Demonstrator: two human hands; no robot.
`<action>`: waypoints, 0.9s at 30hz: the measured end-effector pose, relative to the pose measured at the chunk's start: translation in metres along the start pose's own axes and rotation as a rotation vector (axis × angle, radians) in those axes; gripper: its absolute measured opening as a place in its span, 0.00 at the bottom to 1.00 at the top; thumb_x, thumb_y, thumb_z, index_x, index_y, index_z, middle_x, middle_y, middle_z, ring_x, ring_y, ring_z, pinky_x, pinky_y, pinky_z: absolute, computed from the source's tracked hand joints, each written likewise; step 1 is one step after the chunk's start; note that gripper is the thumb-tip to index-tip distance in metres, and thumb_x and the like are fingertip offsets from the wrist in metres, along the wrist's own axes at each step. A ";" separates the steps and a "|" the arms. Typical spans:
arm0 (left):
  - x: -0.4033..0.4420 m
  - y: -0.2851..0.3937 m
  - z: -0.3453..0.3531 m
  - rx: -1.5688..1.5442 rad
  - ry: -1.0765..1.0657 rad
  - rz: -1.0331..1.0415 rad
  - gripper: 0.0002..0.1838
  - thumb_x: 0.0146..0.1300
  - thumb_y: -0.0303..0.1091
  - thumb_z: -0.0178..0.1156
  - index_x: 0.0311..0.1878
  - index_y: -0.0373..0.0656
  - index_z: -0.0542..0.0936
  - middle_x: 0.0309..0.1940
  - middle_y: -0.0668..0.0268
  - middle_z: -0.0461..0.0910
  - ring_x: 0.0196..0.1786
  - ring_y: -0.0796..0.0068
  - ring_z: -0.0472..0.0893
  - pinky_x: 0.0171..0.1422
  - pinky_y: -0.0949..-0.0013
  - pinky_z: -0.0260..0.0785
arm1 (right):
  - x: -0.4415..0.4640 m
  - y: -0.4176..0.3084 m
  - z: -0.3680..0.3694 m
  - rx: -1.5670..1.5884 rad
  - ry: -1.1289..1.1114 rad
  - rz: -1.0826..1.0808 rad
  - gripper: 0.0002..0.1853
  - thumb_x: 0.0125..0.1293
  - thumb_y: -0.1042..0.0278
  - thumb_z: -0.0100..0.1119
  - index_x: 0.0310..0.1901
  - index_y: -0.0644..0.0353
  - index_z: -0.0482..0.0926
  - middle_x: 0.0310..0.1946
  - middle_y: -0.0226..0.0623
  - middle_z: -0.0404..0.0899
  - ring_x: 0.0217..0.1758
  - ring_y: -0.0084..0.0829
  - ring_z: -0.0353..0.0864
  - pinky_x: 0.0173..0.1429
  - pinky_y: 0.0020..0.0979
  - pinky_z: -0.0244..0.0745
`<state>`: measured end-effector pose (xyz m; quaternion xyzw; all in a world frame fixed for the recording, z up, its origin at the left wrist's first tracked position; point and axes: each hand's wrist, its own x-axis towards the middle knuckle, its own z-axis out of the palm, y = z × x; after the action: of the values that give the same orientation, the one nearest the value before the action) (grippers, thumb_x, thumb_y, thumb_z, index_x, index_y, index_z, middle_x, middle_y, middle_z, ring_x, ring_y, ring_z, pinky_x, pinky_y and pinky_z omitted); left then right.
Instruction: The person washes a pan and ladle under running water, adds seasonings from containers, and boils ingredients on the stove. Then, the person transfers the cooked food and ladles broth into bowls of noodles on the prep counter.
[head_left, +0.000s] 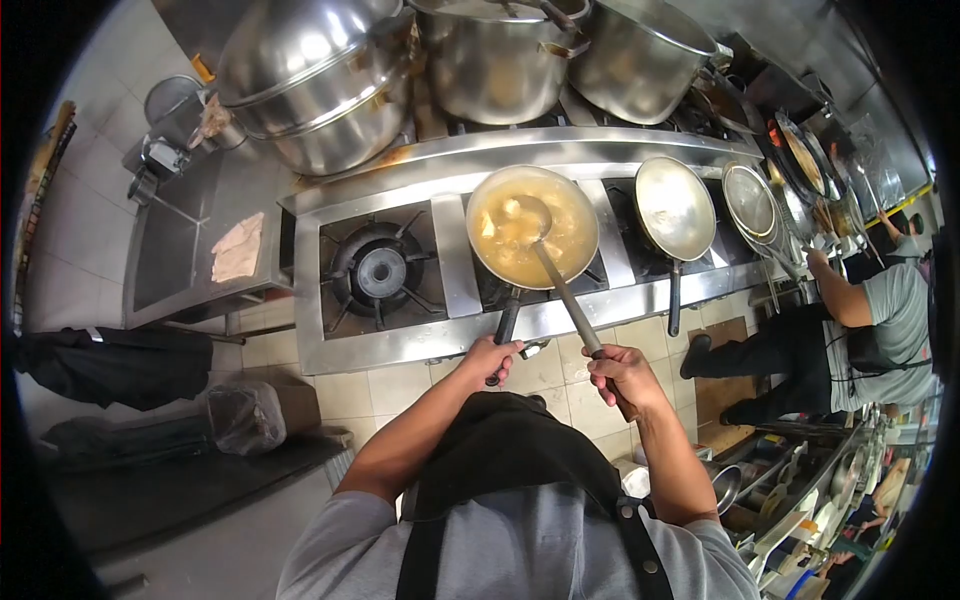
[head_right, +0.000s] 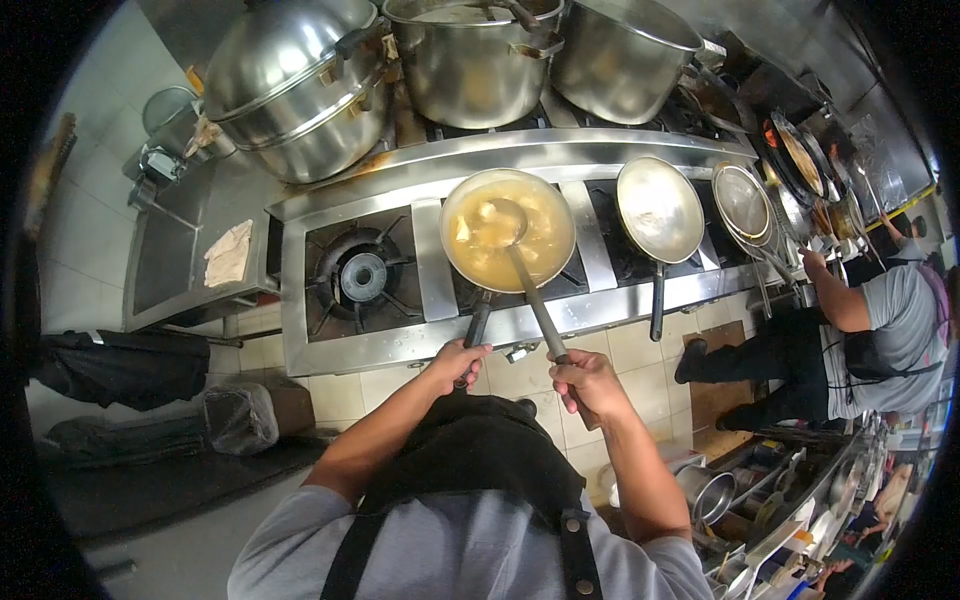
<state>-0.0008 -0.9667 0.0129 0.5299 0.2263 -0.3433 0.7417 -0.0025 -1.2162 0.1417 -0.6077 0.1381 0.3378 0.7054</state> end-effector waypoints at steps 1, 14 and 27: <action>0.001 -0.001 -0.001 -0.004 -0.008 -0.002 0.16 0.62 0.41 0.64 0.34 0.44 0.68 0.17 0.71 0.68 0.13 0.78 0.67 0.15 0.68 0.62 | -0.001 -0.001 0.002 0.001 -0.001 -0.001 0.16 0.60 0.77 0.58 0.49 0.74 0.74 0.18 0.34 0.72 0.10 0.22 0.66 0.14 0.22 0.61; 0.004 -0.004 -0.002 0.004 -0.010 -0.021 0.14 0.62 0.39 0.64 0.37 0.42 0.71 0.18 0.71 0.68 0.14 0.78 0.68 0.15 0.67 0.62 | -0.041 -0.010 0.019 0.263 -0.065 0.114 0.17 0.60 0.79 0.54 0.51 0.75 0.73 0.18 0.32 0.70 0.10 0.21 0.63 0.13 0.21 0.57; -0.001 0.000 0.005 0.043 0.043 -0.016 0.14 0.64 0.42 0.63 0.31 0.45 0.70 0.17 0.73 0.67 0.14 0.80 0.67 0.16 0.69 0.63 | -0.059 0.034 0.010 -0.008 -0.021 0.000 0.10 0.60 0.78 0.57 0.44 0.70 0.77 0.18 0.31 0.72 0.10 0.20 0.67 0.13 0.21 0.62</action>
<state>-0.0016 -0.9709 0.0148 0.5510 0.2390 -0.3425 0.7225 -0.0699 -1.2237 0.1539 -0.6067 0.1294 0.3448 0.7045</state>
